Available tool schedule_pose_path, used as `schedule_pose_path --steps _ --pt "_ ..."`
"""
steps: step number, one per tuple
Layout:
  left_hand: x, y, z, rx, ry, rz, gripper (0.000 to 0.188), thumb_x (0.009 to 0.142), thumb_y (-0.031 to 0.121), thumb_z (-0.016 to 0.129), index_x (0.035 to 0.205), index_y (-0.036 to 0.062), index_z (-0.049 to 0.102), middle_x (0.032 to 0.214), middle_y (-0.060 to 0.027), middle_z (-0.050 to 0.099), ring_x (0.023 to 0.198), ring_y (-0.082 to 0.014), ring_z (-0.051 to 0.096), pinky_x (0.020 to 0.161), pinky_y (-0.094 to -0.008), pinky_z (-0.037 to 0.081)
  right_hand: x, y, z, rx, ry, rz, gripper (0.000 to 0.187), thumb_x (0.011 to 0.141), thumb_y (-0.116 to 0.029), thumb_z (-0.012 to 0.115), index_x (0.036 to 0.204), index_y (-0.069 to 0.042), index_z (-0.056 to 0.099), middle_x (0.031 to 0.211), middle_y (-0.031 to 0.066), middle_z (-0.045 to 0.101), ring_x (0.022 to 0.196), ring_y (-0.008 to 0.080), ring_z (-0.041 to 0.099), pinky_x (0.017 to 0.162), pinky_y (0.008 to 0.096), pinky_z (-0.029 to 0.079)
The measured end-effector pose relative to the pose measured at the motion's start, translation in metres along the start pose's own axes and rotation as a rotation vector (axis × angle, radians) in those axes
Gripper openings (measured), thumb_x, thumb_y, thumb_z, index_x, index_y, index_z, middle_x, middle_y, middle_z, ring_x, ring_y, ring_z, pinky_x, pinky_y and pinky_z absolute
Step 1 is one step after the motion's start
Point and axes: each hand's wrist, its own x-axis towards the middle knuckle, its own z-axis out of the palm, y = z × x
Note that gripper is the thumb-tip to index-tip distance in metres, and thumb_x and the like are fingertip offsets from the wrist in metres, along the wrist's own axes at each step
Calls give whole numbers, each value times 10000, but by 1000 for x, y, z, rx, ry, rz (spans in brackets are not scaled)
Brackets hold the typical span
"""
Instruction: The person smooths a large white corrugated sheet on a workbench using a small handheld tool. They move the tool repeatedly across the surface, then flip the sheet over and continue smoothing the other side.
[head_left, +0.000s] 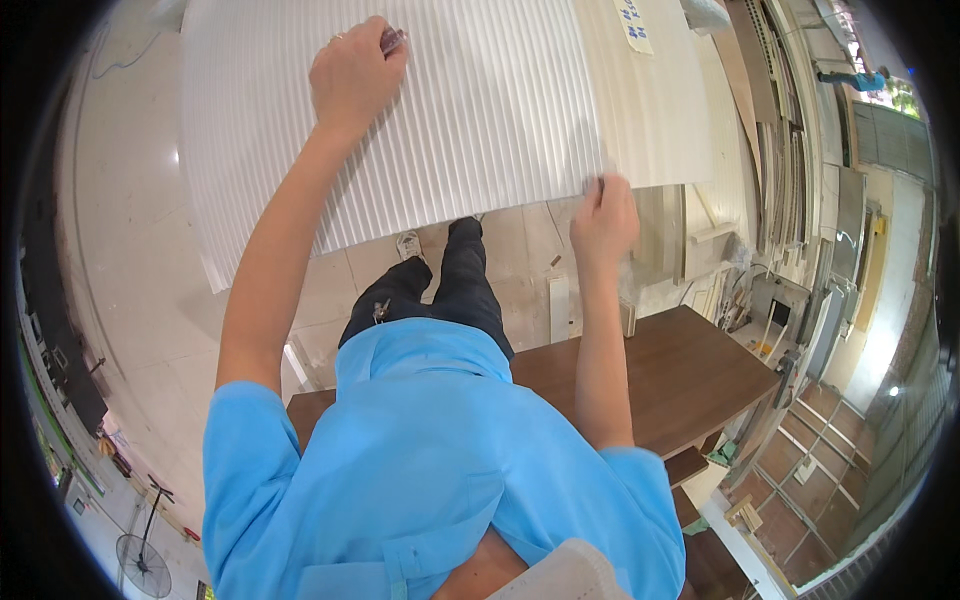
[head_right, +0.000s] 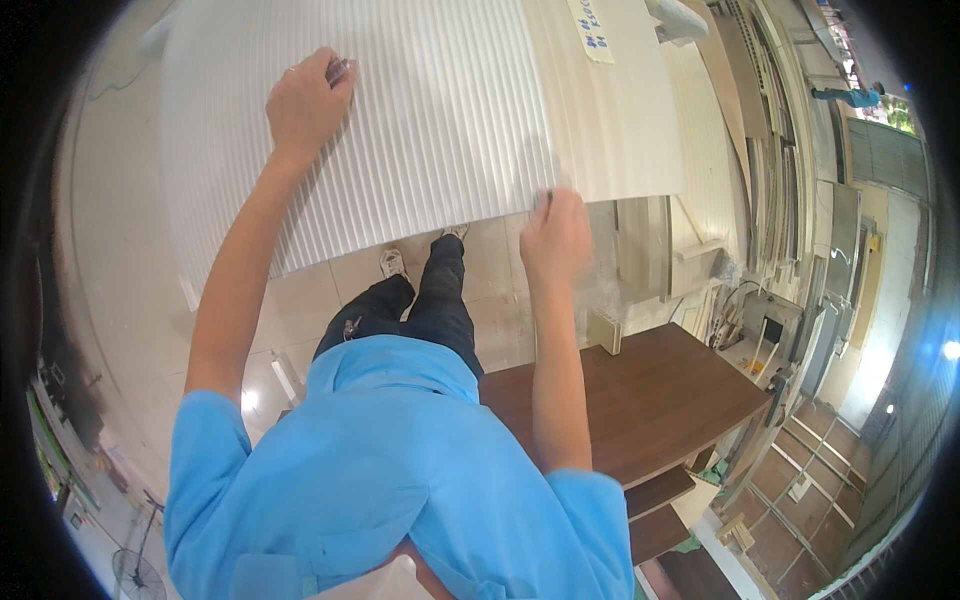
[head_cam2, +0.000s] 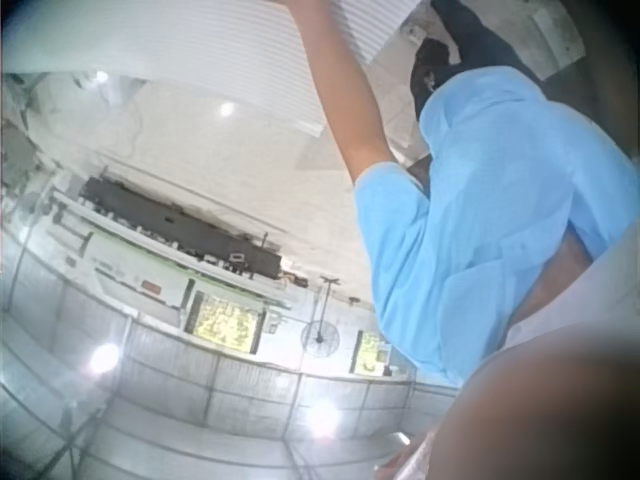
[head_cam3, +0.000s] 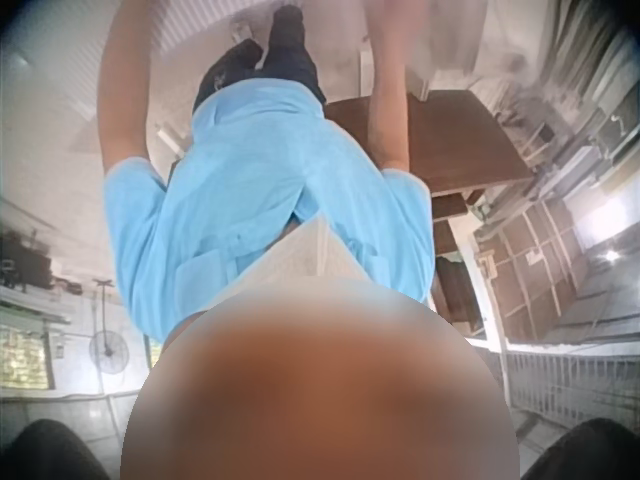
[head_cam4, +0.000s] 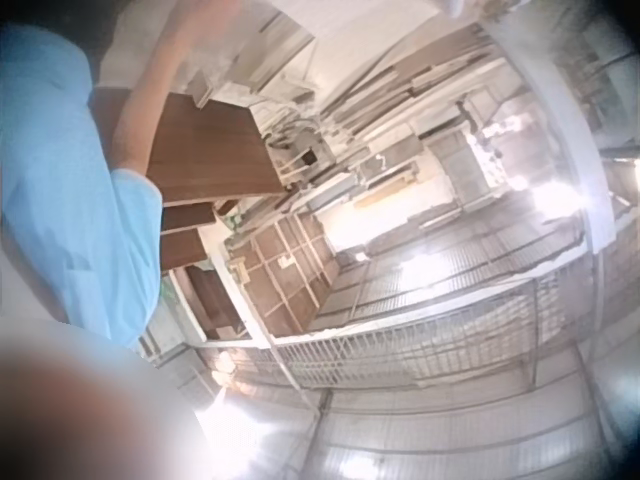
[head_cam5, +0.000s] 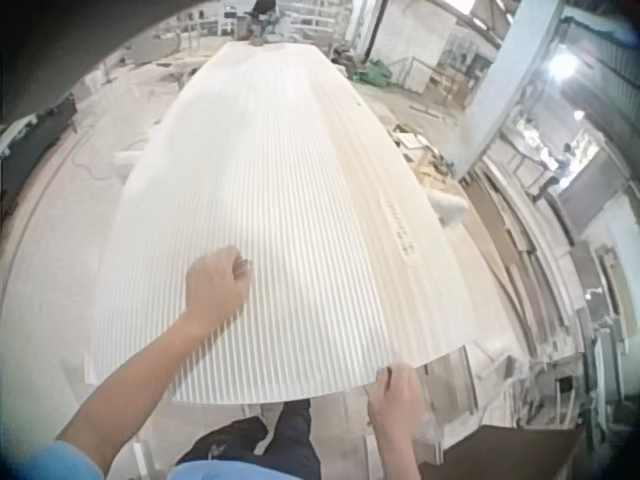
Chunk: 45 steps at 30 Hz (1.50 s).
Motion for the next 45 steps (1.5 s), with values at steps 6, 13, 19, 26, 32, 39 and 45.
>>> schedule_pose_path --steps 6,13,19,26,32,39,45 --pt "0 -2 0 9 5 27 262 919 334 678 885 75 701 872 -83 752 796 -320 709 723 -457 552 -19 6 -10 64 117 -189 88 952 -94 675 940 -42 606 854 122 623 810 335 629 675 445 492" --pt "-1 -3 4 -7 34 16 317 950 387 675 847 88 659 781 -54 719 780 -293 682 683 -452 535 -49 23 -24 264 14 79 80 988 -85 652 956 -13 637 861 128 634 755 308 609 691 400 493" --pt "-1 -3 2 -32 -12 -4 323 961 396 654 876 85 664 832 -54 729 821 -301 679 722 -464 533 -32 0 -20 402 -5 148 74 998 -79 646 1017 -9 659 898 130 668 776 291 635 711 378 513" --pt "0 1 0 28 -1 -8 307 957 379 664 896 79 679 823 -65 730 797 -306 684 714 -458 534 1 -14 -5 172 47 -37 75 979 -73 651 943 -17 617 859 138 641 761 320 630 680 406 506" --pt "-2 3 -2 -22 -15 -23 306 948 372 674 880 74 673 794 -98 727 764 -334 693 701 -470 539 -12 -11 -1 130 66 -41 108 970 -104 641 900 -35 597 849 140 627 813 353 631 692 451 492" --pt "-2 2 -1 11 -10 6 307 954 379 670 892 79 676 822 -91 735 797 -319 700 709 -465 541 -7 -10 -2 119 72 -98 67 984 -95 623 962 -32 620 859 137 655 782 339 634 699 428 496" --pt "-1 -2 3 5 12 13 308 956 381 669 902 79 679 834 -89 735 807 -314 699 713 -462 534 -8 -12 -3 124 53 -98 89 977 -91 630 909 -40 603 851 138 625 833 348 635 705 441 496"
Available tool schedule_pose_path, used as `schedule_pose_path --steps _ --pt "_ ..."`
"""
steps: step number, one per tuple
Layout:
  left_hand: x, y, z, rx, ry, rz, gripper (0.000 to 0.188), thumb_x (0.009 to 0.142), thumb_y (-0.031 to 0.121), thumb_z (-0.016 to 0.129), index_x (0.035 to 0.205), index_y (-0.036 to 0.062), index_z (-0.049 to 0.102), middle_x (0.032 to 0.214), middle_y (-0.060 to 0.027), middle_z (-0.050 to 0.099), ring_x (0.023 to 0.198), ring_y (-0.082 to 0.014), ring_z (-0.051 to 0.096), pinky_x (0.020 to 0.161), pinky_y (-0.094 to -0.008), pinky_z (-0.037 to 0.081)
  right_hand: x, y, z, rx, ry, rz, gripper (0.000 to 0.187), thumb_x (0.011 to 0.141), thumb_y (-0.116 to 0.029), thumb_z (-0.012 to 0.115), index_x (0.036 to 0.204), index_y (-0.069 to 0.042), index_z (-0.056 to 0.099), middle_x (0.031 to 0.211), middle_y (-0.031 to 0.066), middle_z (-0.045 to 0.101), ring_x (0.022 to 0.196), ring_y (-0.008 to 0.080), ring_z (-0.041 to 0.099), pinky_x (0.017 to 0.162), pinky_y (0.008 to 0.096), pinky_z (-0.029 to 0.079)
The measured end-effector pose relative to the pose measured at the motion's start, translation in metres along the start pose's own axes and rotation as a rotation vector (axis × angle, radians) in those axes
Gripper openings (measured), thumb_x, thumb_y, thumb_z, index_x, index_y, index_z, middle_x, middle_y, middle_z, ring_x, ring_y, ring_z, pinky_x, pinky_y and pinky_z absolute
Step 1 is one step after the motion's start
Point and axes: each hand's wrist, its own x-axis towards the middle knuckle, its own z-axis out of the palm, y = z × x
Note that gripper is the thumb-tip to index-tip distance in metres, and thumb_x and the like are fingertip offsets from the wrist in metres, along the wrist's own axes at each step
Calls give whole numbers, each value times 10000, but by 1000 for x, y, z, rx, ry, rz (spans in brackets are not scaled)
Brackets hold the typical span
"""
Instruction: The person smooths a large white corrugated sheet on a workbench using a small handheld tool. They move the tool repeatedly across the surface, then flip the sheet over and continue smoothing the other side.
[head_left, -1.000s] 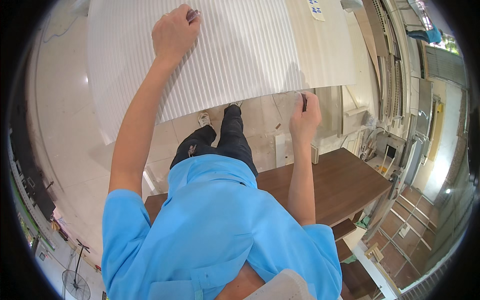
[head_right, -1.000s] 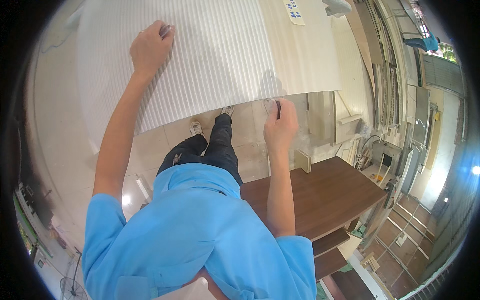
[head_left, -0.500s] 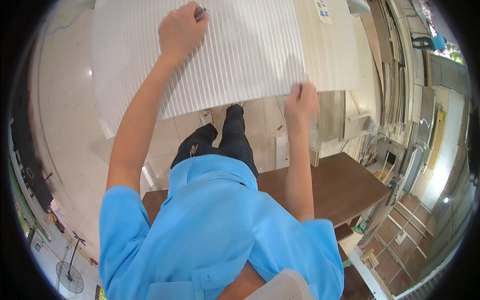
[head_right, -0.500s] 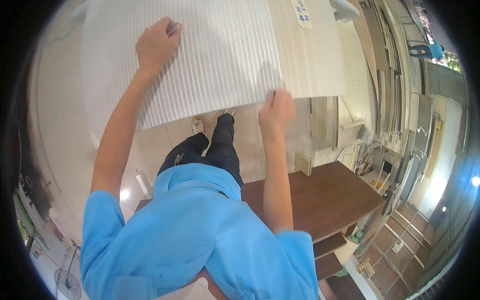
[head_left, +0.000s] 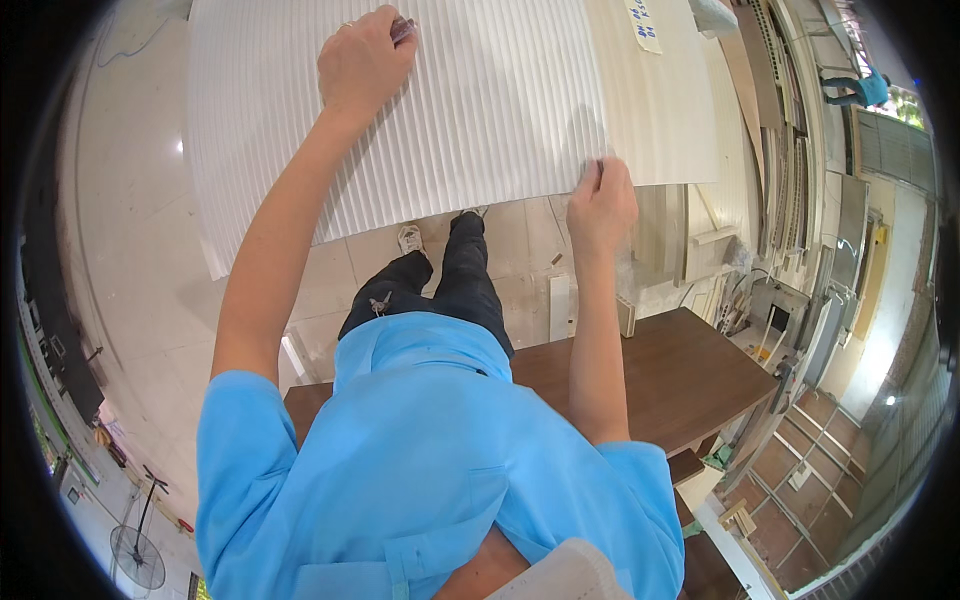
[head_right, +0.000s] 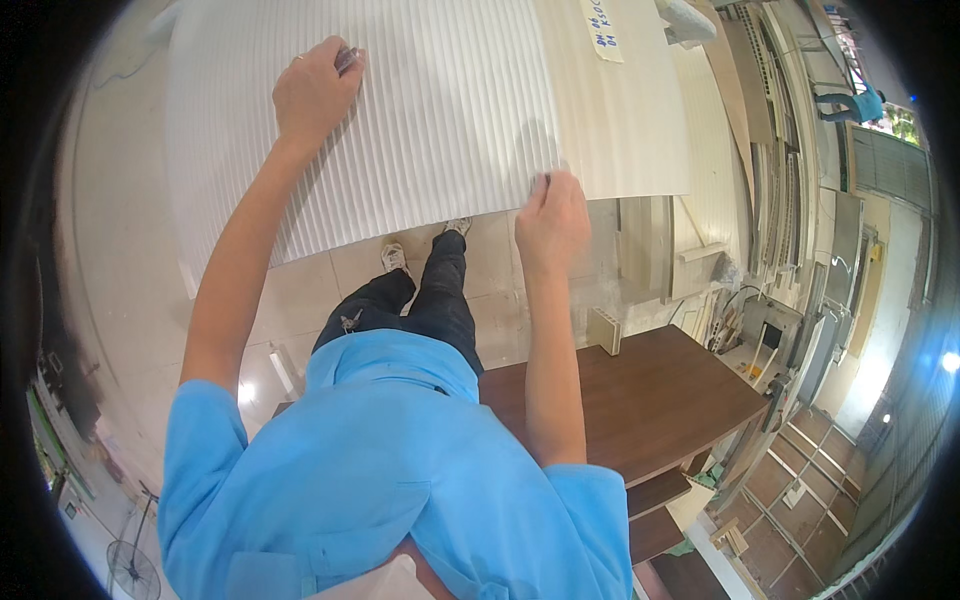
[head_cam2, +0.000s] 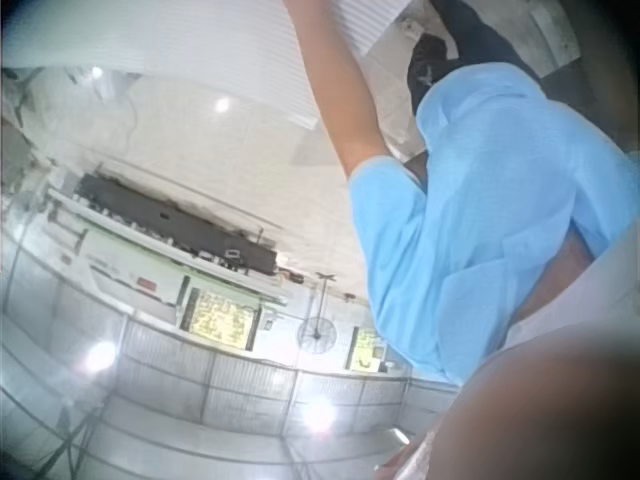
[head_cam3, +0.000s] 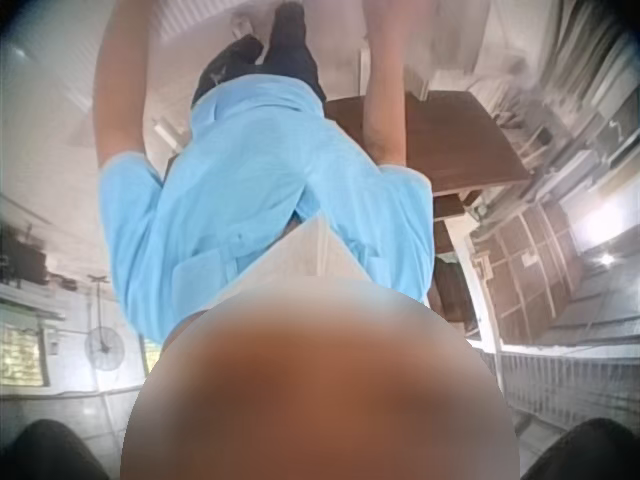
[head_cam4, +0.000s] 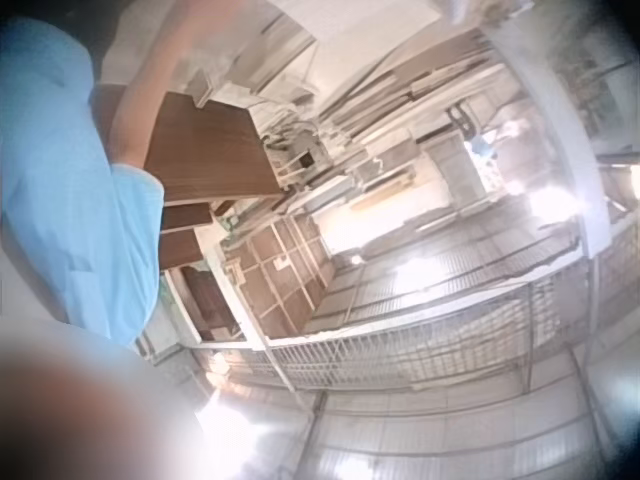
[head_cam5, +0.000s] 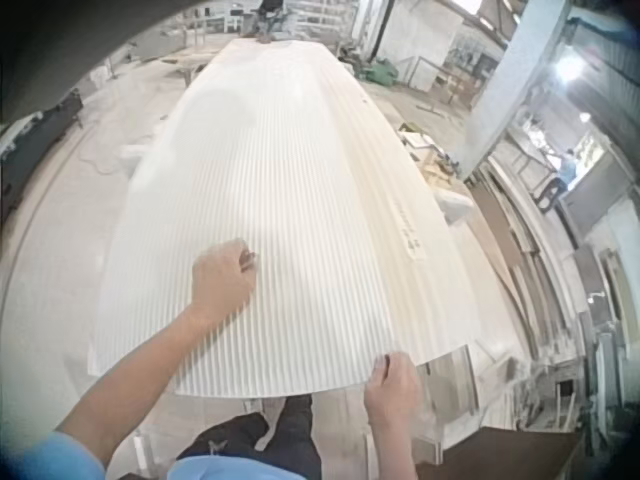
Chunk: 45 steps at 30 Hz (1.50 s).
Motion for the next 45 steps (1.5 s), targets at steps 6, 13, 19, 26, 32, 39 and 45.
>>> schedule_pose_path --steps 6,13,19,26,32,39,45 --pt "-1 1 -2 -1 -6 -2 308 950 374 677 897 71 679 823 -88 733 794 -308 695 712 -457 536 1 -1 -2 -32 -75 167 73 974 -90 624 927 -41 597 886 148 638 849 356 636 733 457 499" --pt "0 1 -3 1 -26 -20 299 957 363 666 892 71 678 823 -72 733 783 -295 691 700 -448 536 3 -4 -1 -83 -5 12 84 977 -102 631 923 -48 596 884 126 638 844 344 640 694 451 498" --pt "-1 -1 0 6 23 25 302 960 374 665 882 83 673 825 -58 729 782 -295 685 693 -446 535 1 5 7 -40 38 19 89 979 -120 636 947 -43 605 839 137 647 767 355 627 683 449 491" --pt "0 -3 2 -27 16 22 300 957 374 669 871 87 668 830 -46 732 777 -296 686 667 -448 531 -53 11 -21 34 -109 201 84 999 -99 630 972 -19 628 873 135 662 782 309 649 700 403 508" --pt "1 -1 0 -14 -66 -41 299 951 381 671 875 92 669 843 -51 735 788 -305 685 669 -460 531 -46 11 -19 243 4 339 132 1028 -117 630 1013 14 644 852 125 654 742 251 624 694 358 506" --pt "0 3 -5 -19 -61 -48 314 954 395 656 879 91 670 854 -65 735 856 -308 691 722 -461 531 -27 -11 -18 342 19 315 150 1045 -126 615 991 13 628 775 56 604 684 152 523 640 326 462" --pt "0 5 -6 6 -71 -57 298 963 387 645 913 96 689 837 -69 732 824 -316 690 717 -461 532 -1 -12 5 -13 27 30 81 975 -86 647 948 -21 607 848 158 630 777 342 630 673 431 499"
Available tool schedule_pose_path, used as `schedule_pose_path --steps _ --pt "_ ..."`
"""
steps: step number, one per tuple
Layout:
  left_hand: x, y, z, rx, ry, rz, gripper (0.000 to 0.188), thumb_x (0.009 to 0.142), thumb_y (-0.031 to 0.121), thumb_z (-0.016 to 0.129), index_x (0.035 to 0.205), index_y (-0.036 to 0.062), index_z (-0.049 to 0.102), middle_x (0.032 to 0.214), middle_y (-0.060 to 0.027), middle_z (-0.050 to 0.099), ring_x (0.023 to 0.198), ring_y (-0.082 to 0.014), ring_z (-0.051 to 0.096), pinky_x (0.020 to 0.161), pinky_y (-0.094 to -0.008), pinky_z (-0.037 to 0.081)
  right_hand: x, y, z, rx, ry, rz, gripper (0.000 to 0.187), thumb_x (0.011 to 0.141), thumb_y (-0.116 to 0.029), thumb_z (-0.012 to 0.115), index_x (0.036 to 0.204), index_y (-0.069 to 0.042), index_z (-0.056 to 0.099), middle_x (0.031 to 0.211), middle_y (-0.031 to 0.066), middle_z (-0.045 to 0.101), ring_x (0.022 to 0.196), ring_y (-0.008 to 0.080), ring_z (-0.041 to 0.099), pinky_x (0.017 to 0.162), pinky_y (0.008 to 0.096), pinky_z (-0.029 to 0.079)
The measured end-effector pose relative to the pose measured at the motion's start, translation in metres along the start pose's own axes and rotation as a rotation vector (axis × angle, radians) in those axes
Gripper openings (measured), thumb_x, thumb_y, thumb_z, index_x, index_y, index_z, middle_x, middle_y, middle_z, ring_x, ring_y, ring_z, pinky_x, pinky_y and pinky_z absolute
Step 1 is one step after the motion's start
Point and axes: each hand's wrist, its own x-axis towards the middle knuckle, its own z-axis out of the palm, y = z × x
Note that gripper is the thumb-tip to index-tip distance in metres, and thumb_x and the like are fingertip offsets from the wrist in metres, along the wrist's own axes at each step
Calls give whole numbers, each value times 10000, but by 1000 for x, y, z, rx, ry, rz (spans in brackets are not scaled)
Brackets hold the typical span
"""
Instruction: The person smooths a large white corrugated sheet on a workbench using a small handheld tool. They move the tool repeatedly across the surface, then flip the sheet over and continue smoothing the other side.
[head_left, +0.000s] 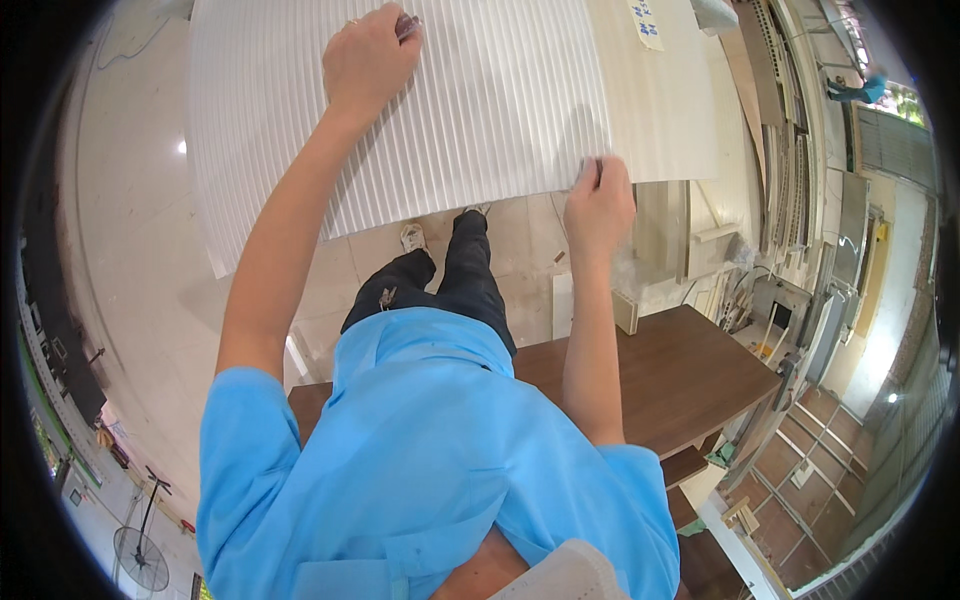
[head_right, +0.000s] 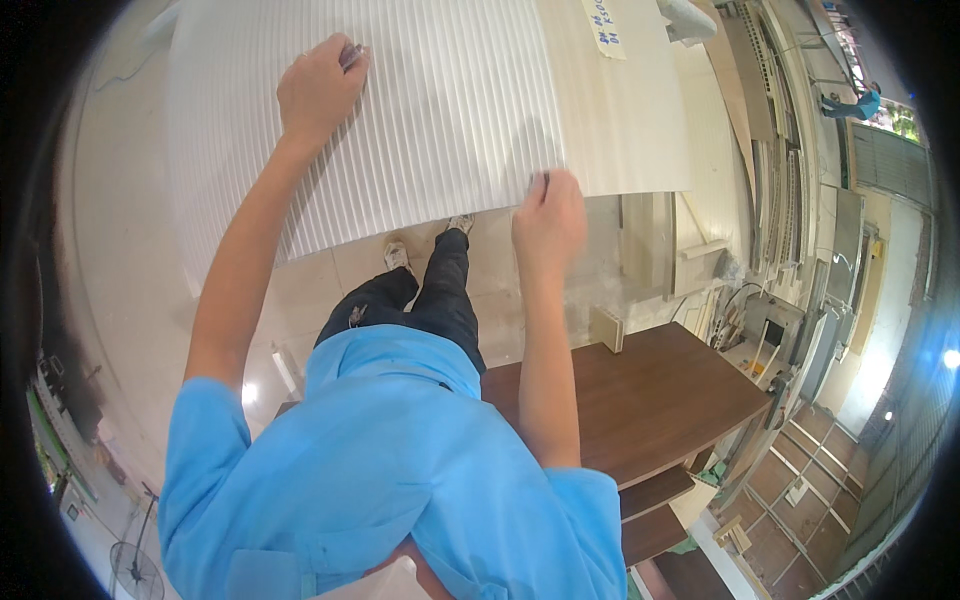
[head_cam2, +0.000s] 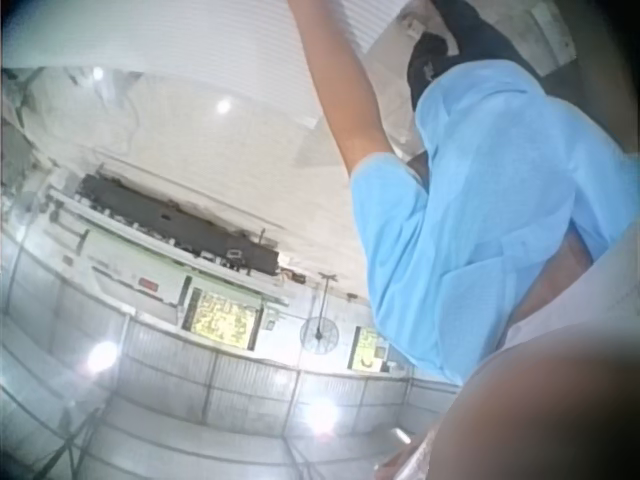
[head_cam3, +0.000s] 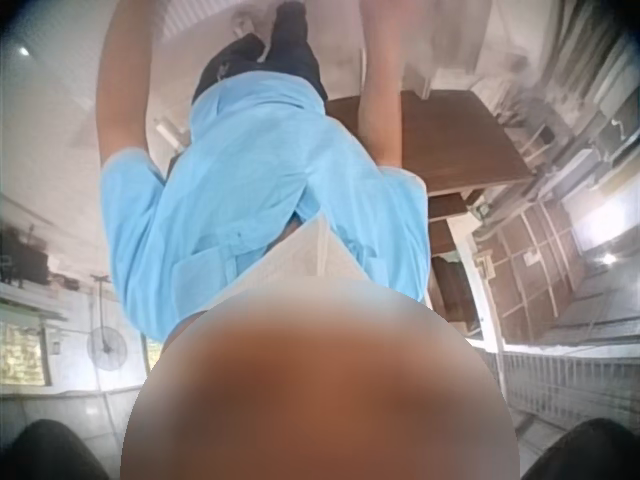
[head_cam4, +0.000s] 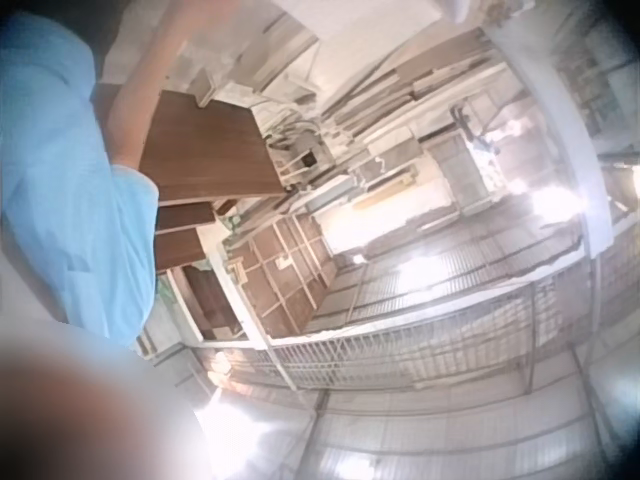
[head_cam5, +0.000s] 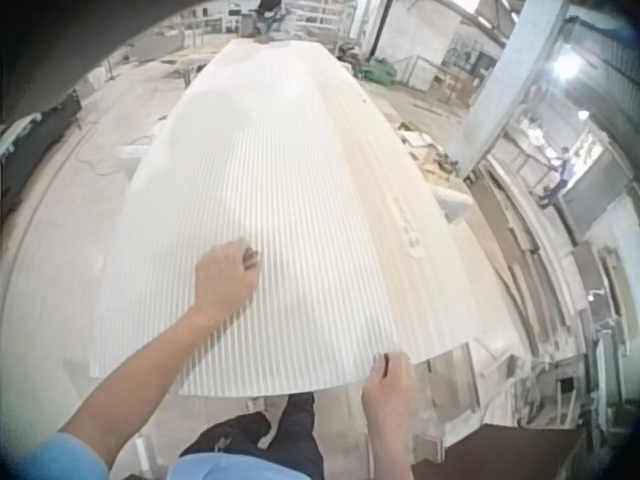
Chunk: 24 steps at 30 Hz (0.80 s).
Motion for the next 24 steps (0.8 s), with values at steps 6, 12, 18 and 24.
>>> schedule_pose_path --steps 6,12,18,24 --pt "0 0 1 -21 37 24 301 960 385 653 904 92 689 826 -77 733 785 -317 690 691 -457 536 -6 -5 -9 -41 -89 142 92 987 -121 628 957 -37 607 883 147 642 833 358 636 707 450 497" --pt "0 -4 4 -17 39 49 297 962 382 660 907 92 692 833 -72 740 783 -303 692 693 -454 542 6 -5 -3 -12 -11 -41 55 973 -88 643 954 -49 611 849 128 640 794 347 635 678 438 495" --pt "3 -5 6 -3 52 42 308 953 393 667 894 91 684 829 -77 741 782 -310 699 683 -471 542 -18 6 -7 -77 9 9 56 985 -102 630 953 -58 618 850 132 647 777 340 637 658 428 491" --pt "2 -6 7 11 -6 20 331 949 413 673 882 89 665 815 -78 735 796 -315 699 686 -473 542 -34 25 -26 274 -80 316 107 1024 -141 623 996 -38 627 790 57 598 699 195 593 640 374 480"
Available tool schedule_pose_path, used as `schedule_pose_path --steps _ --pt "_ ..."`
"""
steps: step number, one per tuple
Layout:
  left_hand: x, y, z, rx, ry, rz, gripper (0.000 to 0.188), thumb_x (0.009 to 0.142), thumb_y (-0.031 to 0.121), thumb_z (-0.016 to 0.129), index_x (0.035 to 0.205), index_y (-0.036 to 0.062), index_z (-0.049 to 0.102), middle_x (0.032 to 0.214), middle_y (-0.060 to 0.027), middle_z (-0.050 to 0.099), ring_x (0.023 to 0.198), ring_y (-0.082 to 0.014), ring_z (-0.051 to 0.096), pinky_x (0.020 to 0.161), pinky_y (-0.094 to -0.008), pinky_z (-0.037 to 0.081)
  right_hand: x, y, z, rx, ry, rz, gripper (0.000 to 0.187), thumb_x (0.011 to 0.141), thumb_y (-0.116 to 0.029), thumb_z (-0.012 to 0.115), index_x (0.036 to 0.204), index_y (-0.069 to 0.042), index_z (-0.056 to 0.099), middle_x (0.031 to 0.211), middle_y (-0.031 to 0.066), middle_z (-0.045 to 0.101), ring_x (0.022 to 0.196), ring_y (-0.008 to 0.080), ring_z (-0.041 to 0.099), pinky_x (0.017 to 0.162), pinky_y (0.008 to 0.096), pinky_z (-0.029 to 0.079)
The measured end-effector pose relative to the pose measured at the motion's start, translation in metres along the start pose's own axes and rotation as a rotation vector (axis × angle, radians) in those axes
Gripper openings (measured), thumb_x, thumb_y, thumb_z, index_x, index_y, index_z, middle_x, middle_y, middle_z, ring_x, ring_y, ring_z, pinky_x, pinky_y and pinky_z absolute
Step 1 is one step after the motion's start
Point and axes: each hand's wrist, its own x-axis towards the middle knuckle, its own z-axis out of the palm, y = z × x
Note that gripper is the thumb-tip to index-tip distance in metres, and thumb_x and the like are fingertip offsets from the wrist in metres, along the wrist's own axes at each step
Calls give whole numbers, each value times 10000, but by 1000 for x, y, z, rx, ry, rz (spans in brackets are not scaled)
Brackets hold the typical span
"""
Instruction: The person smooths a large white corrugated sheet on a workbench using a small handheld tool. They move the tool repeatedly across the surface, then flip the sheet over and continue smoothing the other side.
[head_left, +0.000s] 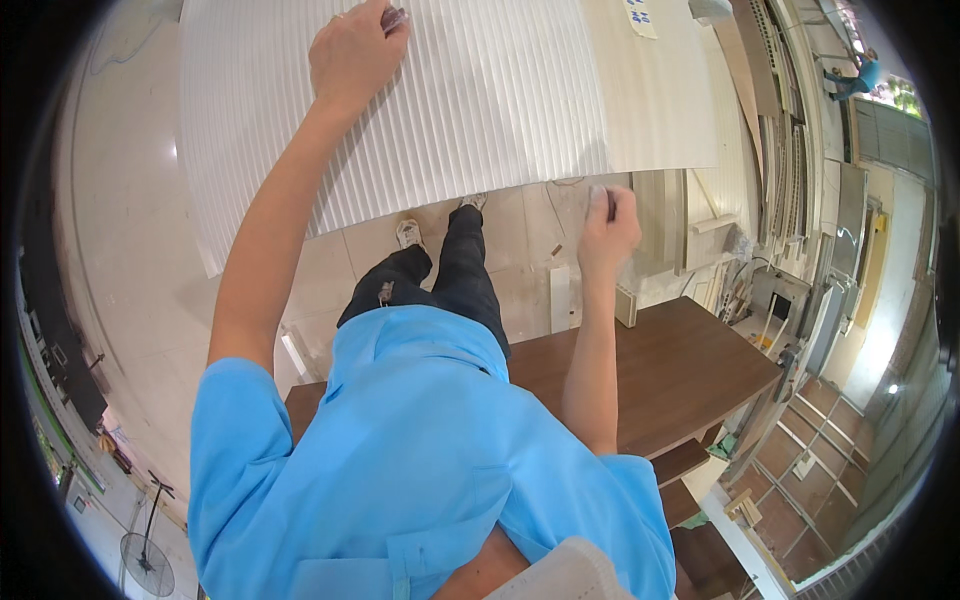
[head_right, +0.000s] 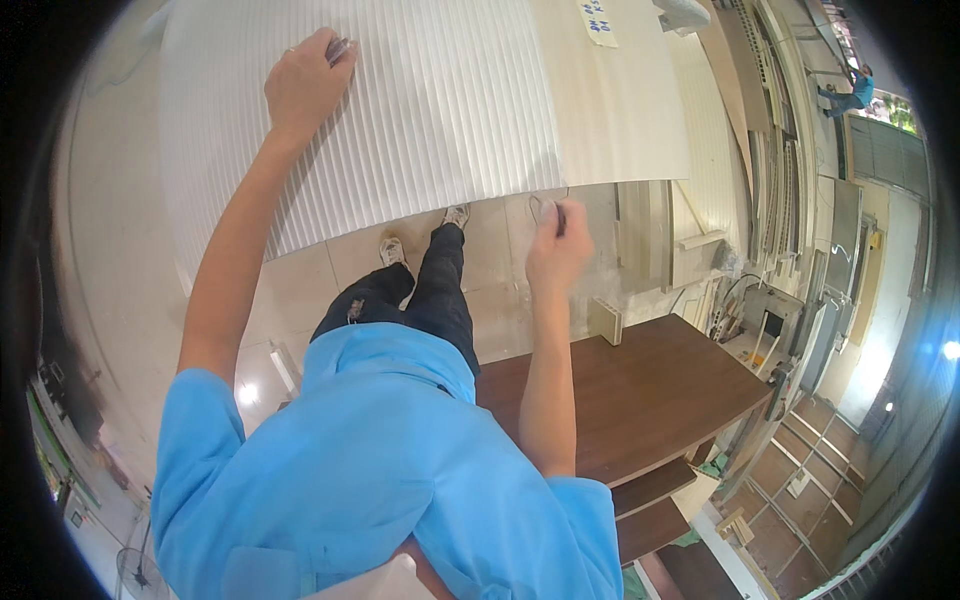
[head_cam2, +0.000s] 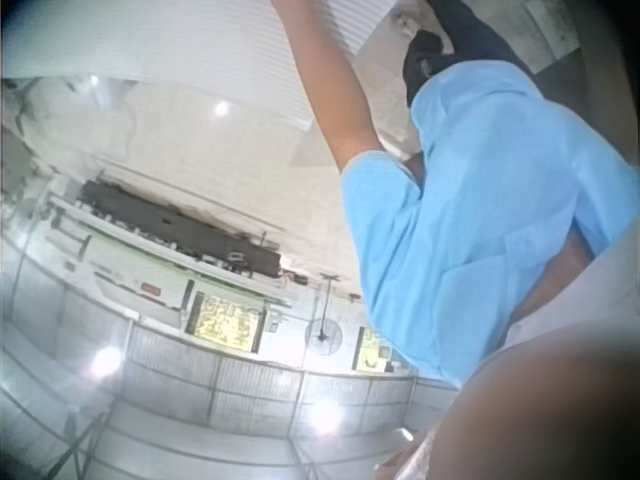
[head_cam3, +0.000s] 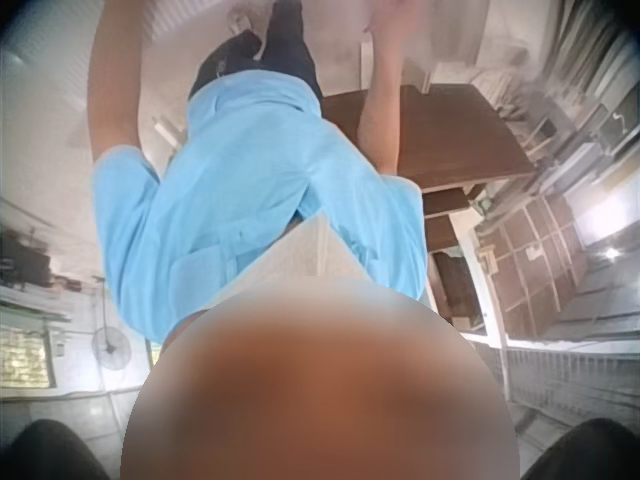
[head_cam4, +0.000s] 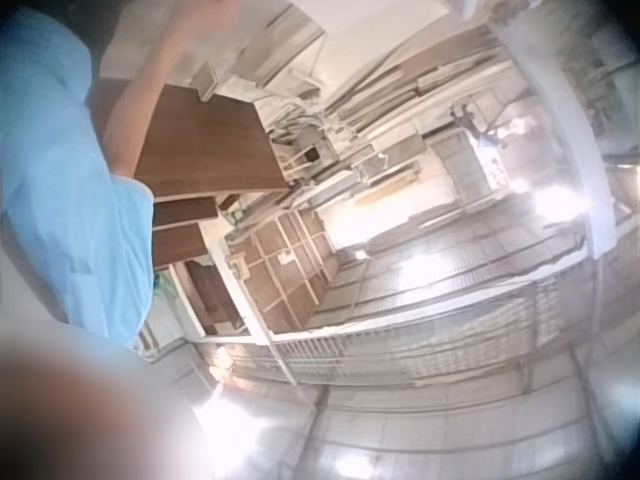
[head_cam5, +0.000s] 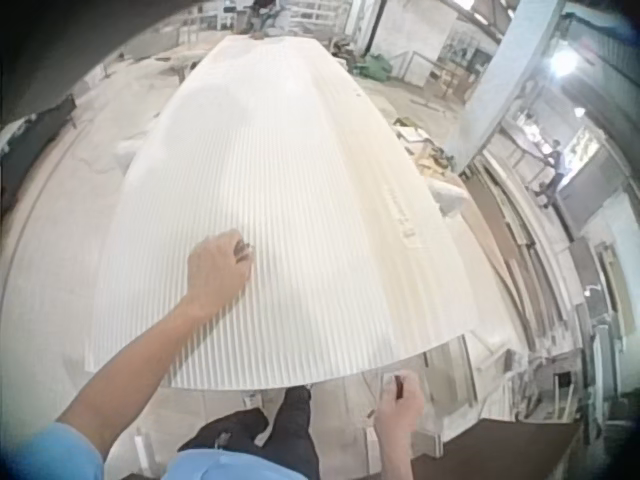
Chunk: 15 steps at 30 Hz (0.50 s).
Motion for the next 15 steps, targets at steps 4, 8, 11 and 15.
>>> schedule_pose_path --steps 4,8,11,15 --pt "2 -3 1 10 41 25 340 949 427 675 914 89 668 815 -82 732 781 -314 694 689 -460 536 -26 9 -26 152 29 245 132 1054 -153 589 1042 -29 632 819 14 599 732 113 565 660 317 478" --pt "-10 5 -8 -222 79 -14 338 962 423 669 970 86 670 781 -103 702 745 -298 682 677 -434 524 -44 5 -24 873 -64 515 144 1064 -153 580 1082 -24 640 888 30 647 771 95 586 700 292 491" --pt "-48 22 -25 -548 39 -116 312 989 383 659 985 71 656 736 -88 660 657 -212 642 627 -384 505 -49 -10 -12 1163 -148 563 154 1065 -158 586 1108 -20 641 948 46 683 811 110 634 751 303 525" --pt "-132 54 -48 -1183 -400 -333 259 1053 322 621 980 75 651 731 9 590 629 -71 546 563 -261 439 -54 -31 -7 1266 -249 517 159 1062 -159 599 1129 -20 636 1005 67 708 878 148 692 823 337 573"
